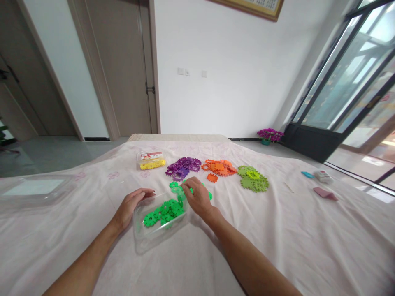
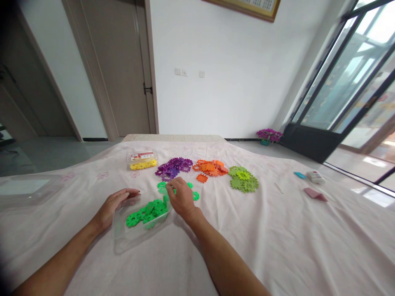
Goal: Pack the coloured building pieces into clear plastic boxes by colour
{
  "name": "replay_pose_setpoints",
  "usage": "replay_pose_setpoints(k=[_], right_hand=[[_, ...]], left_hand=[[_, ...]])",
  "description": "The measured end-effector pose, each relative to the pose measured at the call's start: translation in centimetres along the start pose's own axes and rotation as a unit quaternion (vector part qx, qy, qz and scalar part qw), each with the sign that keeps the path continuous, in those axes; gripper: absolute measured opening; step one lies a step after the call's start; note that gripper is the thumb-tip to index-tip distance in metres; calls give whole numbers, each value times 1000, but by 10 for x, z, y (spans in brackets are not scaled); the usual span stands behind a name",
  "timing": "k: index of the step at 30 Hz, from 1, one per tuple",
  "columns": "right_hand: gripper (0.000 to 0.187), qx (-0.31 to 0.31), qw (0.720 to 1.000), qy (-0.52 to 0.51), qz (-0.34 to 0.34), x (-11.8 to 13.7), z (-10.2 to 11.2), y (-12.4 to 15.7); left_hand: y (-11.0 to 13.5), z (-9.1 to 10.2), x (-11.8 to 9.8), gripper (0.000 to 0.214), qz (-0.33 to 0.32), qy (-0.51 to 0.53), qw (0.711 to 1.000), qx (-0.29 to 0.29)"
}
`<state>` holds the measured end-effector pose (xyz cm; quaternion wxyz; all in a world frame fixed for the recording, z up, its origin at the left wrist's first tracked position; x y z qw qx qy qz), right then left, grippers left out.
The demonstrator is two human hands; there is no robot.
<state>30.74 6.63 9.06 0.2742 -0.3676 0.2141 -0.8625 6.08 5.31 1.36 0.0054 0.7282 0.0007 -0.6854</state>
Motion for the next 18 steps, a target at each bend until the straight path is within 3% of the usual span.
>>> replay_pose_setpoints(k=[3, 6, 12, 18], right_hand=[[18, 45, 992, 97, -69, -31, -7, 4], [19, 94, 978, 168, -82, -49, -16, 9], [18, 120, 972, 197, -44, -53, -24, 11], [16, 111, 978, 168, -49, -52, -23, 11]], left_hand=[[1, 0, -1, 41, 1, -1, 1000, -2], [1, -1, -2, 41, 0, -3, 1000, -2], [1, -1, -1, 41, -3, -1, 1000, 1], [1, 0, 0, 40, -2, -4, 1000, -1]])
Point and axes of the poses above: each hand's wrist, its own y-axis away from the middle knuckle, its own z-axis out of the back of the hand, x = y × z, the point moved 8 cm from there along -y, towards the middle knuckle, and after that the axes turned 3 degrees about z, right-handed, at the moved point
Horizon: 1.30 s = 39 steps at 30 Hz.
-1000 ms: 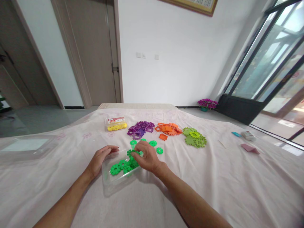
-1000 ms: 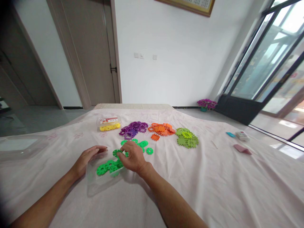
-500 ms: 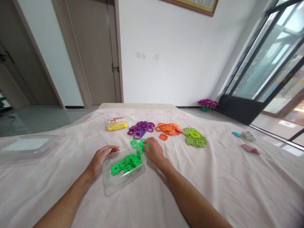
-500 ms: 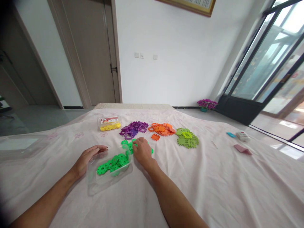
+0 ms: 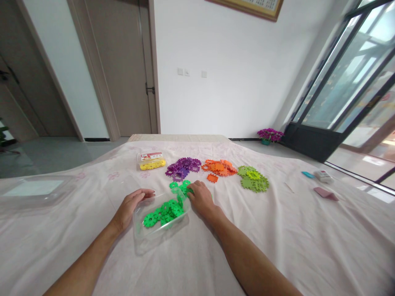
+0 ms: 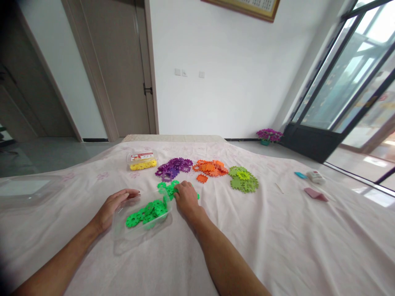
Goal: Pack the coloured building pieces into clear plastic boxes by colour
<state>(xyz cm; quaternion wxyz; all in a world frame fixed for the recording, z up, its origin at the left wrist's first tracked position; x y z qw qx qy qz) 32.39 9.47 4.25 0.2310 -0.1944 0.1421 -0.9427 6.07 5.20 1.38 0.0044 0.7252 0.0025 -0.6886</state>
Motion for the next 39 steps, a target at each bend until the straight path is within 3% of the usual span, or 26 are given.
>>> replay_pose_setpoints(k=[8, 17, 39], right_hand=[[20, -11, 1000, -25, 9, 1, 1, -1], [21, 16, 997, -68, 27, 10, 2, 0], [23, 38, 998, -31, 46, 15, -4, 1]], left_hand=[[2, -1, -3, 41, -2, 1, 1000, -4], [1, -2, -3, 39, 1, 2, 1000, -2], [2, -2, -3, 40, 0, 2, 1000, -6]])
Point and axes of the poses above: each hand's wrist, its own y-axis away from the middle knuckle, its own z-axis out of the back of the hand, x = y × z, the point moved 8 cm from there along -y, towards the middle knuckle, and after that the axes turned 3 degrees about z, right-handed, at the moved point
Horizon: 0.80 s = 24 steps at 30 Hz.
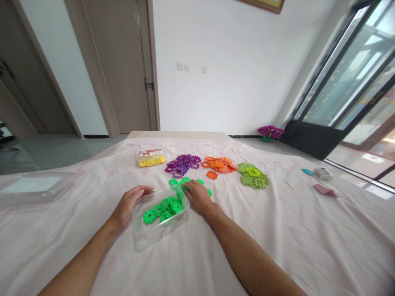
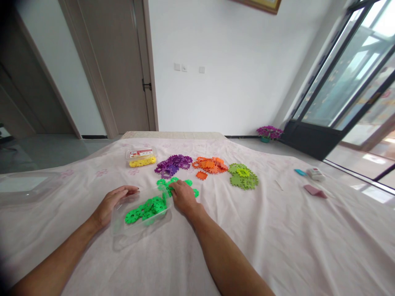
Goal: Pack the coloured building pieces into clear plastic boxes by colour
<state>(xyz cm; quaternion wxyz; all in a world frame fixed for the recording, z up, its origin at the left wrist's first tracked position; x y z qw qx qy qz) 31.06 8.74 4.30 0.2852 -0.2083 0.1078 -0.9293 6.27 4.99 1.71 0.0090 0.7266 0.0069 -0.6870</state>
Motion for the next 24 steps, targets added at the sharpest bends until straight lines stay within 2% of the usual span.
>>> replay_pose_setpoints(k=[5, 8, 12, 14, 16, 18, 21, 24], right_hand=[[24, -14, 1000, -13, 14, 1, -1, 0], [24, -27, 1000, -12, -1, -4, -2, 0], [22, -86, 994, -60, -29, -12, 6, 0], [21, -147, 981, -124, -37, -12, 15, 0], [22, -210, 956, -198, -54, -10, 24, 2], [22, -247, 930, -263, -69, -3, 29, 4], [22, -238, 914, -325, -58, 17, 30, 3], [19, -187, 921, -341, -26, 34, 27, 1]], left_hand=[[0, 0, -1, 42, 5, 1, 1000, -3], [0, 0, -1, 42, 5, -1, 1000, -5], [0, 1, -1, 42, 5, 1, 1000, -7], [0, 1, -1, 42, 5, 1, 1000, -9], [0, 1, -1, 42, 6, 1, 1000, -9], [0, 1, -2, 42, 7, 3, 1000, -8], [1, 0, -3, 42, 12, 7, 1000, -8], [1, -1, -4, 43, 16, 7, 1000, -14]])
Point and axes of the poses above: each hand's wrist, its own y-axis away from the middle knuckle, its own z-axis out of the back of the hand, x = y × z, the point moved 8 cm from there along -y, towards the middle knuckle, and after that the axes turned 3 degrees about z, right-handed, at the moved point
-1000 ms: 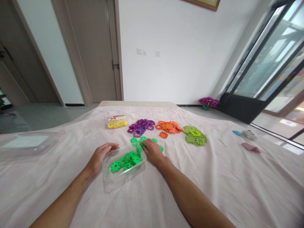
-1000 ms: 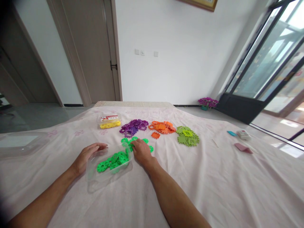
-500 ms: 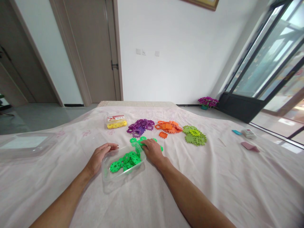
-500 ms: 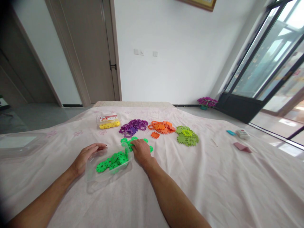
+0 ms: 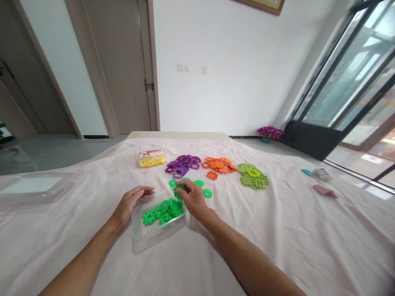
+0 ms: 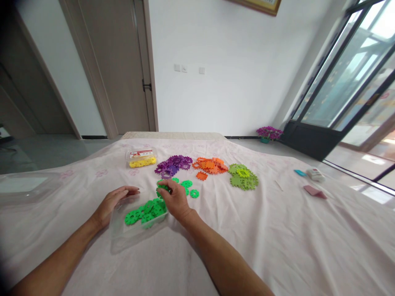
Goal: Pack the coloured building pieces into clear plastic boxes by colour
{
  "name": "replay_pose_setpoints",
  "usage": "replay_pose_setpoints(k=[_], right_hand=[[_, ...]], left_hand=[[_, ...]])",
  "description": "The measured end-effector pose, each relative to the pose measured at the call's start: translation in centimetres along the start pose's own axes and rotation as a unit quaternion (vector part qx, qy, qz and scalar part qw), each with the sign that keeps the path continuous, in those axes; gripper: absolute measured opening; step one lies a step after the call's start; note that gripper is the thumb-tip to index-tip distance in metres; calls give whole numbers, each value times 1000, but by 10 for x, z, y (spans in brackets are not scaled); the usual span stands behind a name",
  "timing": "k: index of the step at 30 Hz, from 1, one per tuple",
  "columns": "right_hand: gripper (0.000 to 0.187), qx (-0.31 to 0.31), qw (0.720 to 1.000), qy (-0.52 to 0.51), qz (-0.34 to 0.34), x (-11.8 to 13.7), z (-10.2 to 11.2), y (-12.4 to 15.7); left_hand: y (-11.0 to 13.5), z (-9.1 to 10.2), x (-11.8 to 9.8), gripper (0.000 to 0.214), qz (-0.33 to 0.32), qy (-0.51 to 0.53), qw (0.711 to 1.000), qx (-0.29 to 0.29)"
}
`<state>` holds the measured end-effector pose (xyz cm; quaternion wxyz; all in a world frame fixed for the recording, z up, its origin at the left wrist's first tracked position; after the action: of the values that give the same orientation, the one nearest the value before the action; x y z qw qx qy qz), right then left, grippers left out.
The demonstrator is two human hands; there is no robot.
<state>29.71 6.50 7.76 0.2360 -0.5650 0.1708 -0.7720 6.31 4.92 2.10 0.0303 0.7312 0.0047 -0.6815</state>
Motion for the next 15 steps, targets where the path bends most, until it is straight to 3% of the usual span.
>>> replay_pose_setpoints(k=[4, 8, 12, 15], right_hand=[[17, 58, 998, 22, 16, 7, -5, 2], [17, 77, 995, 30, 48, 12, -6, 4], [19, 20, 998, 45, 31, 3, 3, 2], [20, 3, 992, 120, 25, -9, 12, -2]], left_hand=[[0, -1, 0, 43, -1, 3, 1000, 3], [-2, -1, 2, 41, -2, 4, 1000, 5], [-3, 1, 3, 41, -4, 1, 1000, 6], [-2, 1, 3, 41, -7, 2, 1000, 12]])
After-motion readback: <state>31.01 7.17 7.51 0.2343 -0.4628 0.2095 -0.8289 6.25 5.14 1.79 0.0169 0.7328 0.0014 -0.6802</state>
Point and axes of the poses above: each hand's wrist, its own y-axis away from the middle knuckle, its own z-axis out of the back of the hand, x = y × z, the point moved 8 cm from there along -y, towards the middle knuckle, and after that the axes turned 3 degrees about z, right-handed, at the moved point
